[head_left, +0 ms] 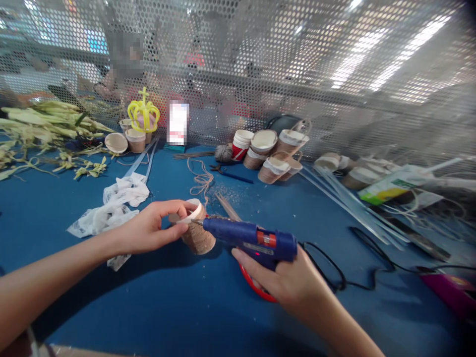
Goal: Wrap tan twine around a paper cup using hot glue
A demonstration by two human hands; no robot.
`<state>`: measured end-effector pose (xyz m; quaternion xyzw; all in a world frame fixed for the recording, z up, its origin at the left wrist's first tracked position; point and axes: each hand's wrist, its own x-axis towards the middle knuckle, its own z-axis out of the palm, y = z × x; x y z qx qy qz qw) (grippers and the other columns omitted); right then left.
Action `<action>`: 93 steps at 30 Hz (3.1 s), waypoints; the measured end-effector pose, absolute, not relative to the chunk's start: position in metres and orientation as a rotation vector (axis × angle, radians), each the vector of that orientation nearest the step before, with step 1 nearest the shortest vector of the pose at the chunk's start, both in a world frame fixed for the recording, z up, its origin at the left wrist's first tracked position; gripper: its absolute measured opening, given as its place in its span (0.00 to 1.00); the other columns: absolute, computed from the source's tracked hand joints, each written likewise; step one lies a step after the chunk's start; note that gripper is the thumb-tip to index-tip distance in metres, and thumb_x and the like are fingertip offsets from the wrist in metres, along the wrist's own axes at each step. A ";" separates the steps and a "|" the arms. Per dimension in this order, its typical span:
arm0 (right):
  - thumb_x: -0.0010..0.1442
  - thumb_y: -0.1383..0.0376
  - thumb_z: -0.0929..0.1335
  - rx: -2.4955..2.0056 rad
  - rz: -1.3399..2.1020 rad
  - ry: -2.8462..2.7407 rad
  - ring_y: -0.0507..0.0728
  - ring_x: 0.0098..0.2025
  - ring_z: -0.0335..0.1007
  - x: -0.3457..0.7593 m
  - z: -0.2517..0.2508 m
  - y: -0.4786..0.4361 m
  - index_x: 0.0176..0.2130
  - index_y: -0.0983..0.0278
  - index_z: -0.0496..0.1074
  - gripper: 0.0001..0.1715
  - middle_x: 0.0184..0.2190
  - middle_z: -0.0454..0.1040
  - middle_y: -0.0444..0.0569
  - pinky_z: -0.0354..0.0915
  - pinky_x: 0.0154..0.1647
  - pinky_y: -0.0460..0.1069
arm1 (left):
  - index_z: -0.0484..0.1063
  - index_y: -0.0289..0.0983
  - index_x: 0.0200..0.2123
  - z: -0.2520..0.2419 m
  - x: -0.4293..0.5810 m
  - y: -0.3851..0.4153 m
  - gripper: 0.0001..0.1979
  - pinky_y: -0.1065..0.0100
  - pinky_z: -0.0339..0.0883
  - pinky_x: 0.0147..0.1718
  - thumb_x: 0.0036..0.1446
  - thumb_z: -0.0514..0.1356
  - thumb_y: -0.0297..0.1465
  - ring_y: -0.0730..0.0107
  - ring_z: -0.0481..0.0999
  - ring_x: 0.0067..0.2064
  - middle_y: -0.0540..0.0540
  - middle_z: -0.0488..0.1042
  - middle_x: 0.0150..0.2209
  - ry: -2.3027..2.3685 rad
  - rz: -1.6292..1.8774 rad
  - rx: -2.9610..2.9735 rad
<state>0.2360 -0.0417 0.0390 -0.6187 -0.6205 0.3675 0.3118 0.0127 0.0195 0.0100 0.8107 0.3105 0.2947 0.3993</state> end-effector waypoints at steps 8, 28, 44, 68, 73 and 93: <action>0.49 0.61 0.66 -1.789 0.889 -1.561 0.47 0.12 0.52 0.231 0.046 -0.043 0.19 0.63 0.64 0.12 0.08 0.57 0.37 0.57 0.14 0.43 | 0.61 0.36 0.26 0.008 0.012 0.021 0.08 0.66 0.61 0.48 0.57 0.52 0.30 0.61 0.66 0.55 0.39 0.70 0.50 0.789 0.747 2.038; 0.50 0.60 0.66 -1.761 0.936 -1.601 0.48 0.12 0.52 0.236 0.051 -0.041 0.18 0.62 0.63 0.13 0.08 0.57 0.37 0.57 0.15 0.44 | 0.61 0.36 0.26 0.009 0.010 0.021 0.06 0.62 0.60 0.50 0.57 0.52 0.28 0.61 0.67 0.53 0.38 0.68 0.52 0.765 0.733 2.065; 0.48 0.56 0.66 -1.818 0.969 -1.537 0.47 0.12 0.53 0.236 0.044 -0.043 0.15 0.62 0.58 0.19 0.08 0.57 0.38 0.55 0.13 0.44 | 0.59 0.36 0.26 0.010 0.011 0.021 0.07 0.64 0.60 0.50 0.57 0.52 0.28 0.62 0.66 0.54 0.37 0.68 0.52 0.751 0.738 2.070; 0.48 0.58 0.66 -1.797 1.026 -1.553 0.48 0.11 0.53 0.236 0.047 -0.040 0.17 0.61 0.62 0.15 0.08 0.58 0.38 0.56 0.12 0.44 | 0.59 0.36 0.25 0.012 0.011 0.020 0.07 0.63 0.62 0.49 0.56 0.52 0.27 0.61 0.66 0.54 0.37 0.68 0.52 0.743 0.750 2.082; 0.51 0.59 0.66 -1.732 0.897 -1.663 0.47 0.12 0.51 0.237 0.048 -0.040 0.13 0.61 0.56 0.21 0.08 0.57 0.38 0.58 0.15 0.44 | 0.59 0.36 0.25 0.010 0.011 0.020 0.07 0.62 0.62 0.49 0.55 0.52 0.27 0.61 0.67 0.53 0.37 0.67 0.52 0.743 0.754 2.086; 0.47 0.60 0.67 -1.805 0.977 -1.535 0.47 0.11 0.53 0.235 0.045 -0.044 0.20 0.62 0.63 0.11 0.08 0.57 0.37 0.56 0.13 0.44 | 0.59 0.36 0.25 0.011 0.011 0.021 0.08 0.63 0.62 0.49 0.56 0.52 0.26 0.61 0.67 0.53 0.37 0.68 0.52 0.740 0.749 2.099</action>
